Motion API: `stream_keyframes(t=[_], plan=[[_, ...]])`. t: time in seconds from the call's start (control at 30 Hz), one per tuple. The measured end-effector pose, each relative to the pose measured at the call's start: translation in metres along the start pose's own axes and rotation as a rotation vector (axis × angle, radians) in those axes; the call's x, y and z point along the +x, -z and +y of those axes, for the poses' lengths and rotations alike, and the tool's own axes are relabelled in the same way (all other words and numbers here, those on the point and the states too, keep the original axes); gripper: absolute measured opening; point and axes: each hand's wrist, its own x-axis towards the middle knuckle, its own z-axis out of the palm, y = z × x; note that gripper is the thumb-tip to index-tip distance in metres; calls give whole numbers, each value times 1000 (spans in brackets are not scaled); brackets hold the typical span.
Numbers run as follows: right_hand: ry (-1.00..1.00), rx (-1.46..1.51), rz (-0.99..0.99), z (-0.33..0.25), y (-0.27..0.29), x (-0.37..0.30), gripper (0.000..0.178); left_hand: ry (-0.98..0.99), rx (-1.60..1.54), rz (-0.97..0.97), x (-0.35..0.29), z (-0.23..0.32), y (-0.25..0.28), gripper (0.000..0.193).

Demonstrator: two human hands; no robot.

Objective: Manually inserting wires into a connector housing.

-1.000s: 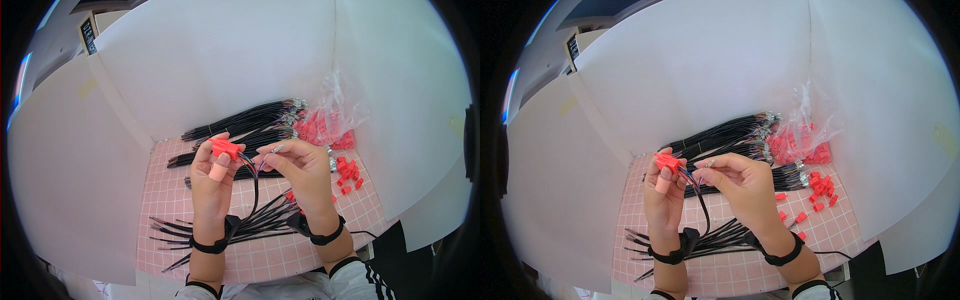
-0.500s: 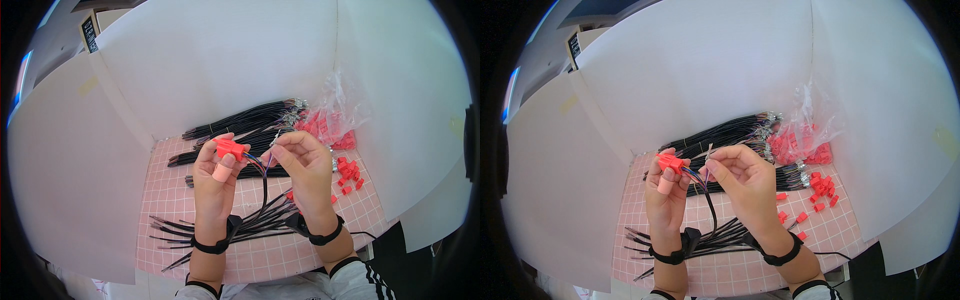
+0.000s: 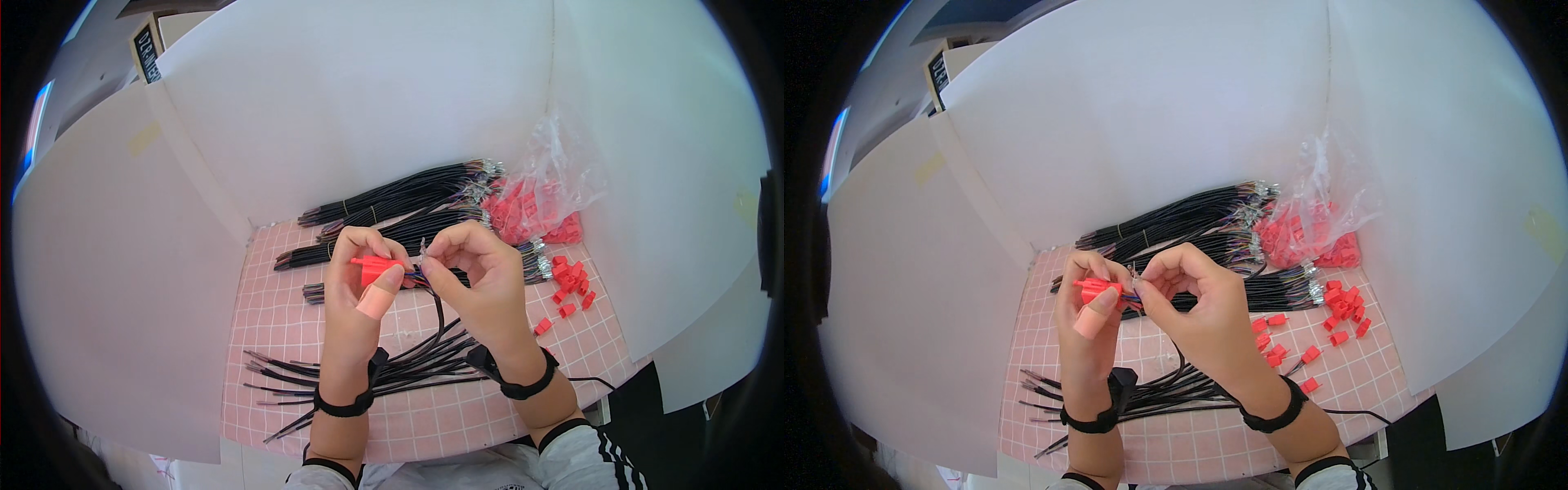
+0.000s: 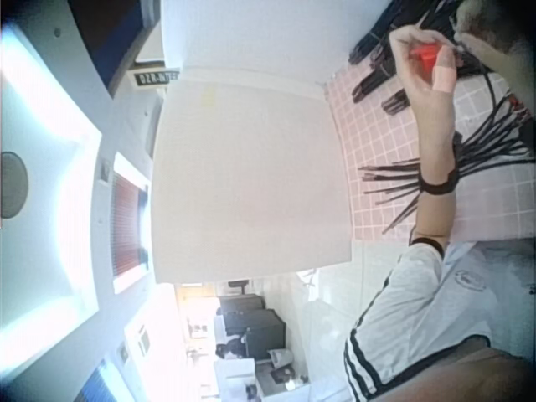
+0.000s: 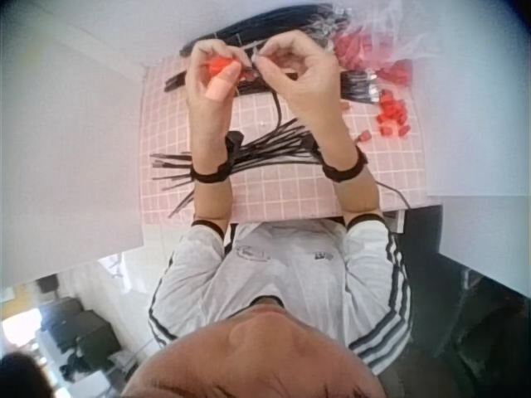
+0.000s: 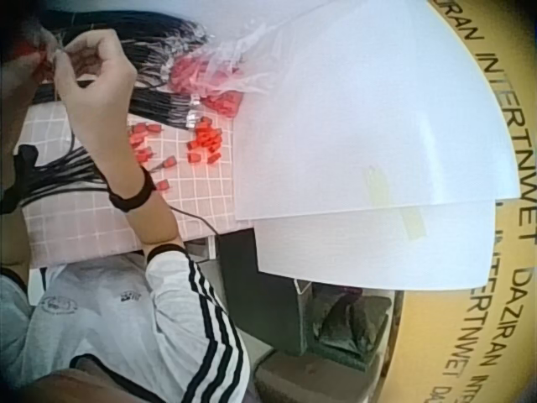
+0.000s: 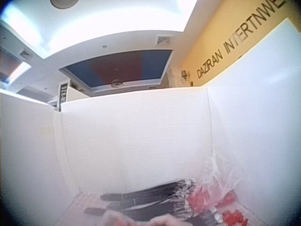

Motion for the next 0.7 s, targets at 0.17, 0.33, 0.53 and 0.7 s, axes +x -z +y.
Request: stream_keyframes(t=[0.17,0.33,0.53,0.7], plan=[[0,7,21,2,-2,1,9,81,173,52,0,4,-1,21],[58,-152,22,4,-2,0,8,99,242,38,-1,9,-3,14],[94,-116,33,4,-5,0,8,102,229,164,0,4,-1,12],[50,-83,32,2,-5,0,7,99,210,197,0,3,1,10]])
